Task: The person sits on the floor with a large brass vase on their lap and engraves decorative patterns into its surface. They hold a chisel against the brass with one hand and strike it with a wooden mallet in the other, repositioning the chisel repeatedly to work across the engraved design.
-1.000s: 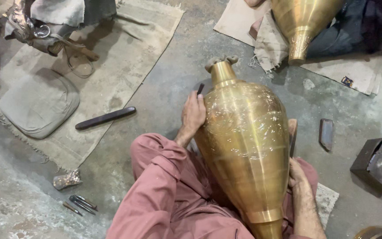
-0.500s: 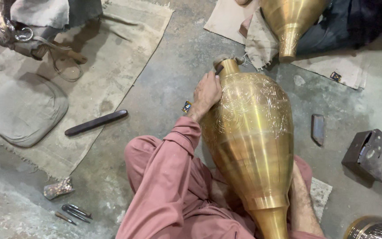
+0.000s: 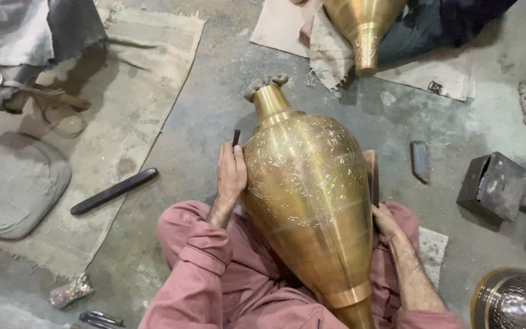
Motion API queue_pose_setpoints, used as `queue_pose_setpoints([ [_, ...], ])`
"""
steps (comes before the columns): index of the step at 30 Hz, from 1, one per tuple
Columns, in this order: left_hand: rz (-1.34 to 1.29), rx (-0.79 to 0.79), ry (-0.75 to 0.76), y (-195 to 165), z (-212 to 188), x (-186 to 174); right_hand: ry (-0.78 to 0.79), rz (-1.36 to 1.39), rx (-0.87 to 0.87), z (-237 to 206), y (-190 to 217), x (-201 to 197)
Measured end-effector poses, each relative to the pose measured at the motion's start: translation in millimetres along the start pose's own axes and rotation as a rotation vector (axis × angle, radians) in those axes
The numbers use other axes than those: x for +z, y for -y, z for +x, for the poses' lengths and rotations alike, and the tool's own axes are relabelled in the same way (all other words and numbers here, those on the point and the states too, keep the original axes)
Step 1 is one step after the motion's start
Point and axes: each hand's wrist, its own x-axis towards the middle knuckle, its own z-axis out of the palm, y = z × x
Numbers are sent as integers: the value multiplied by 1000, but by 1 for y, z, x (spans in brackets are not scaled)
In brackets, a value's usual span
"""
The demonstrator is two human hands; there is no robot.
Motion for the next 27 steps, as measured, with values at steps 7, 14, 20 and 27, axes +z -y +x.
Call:
queue_pose_setpoints([
  [7, -128, -40, -77, 8, -16, -17, 80, -52, -16, 3, -3, 5],
  [14, -698, -505, -53, 34, 11, -24, 39, 22, 16, -4, -5, 9],
  [20, -392, -699, 280, 40, 21, -5, 91, -7, -41, -6, -2, 17],
  [27, -766, -849, 395, 27, 20, 2, 57, -134, -33, -6, 0, 16],
])
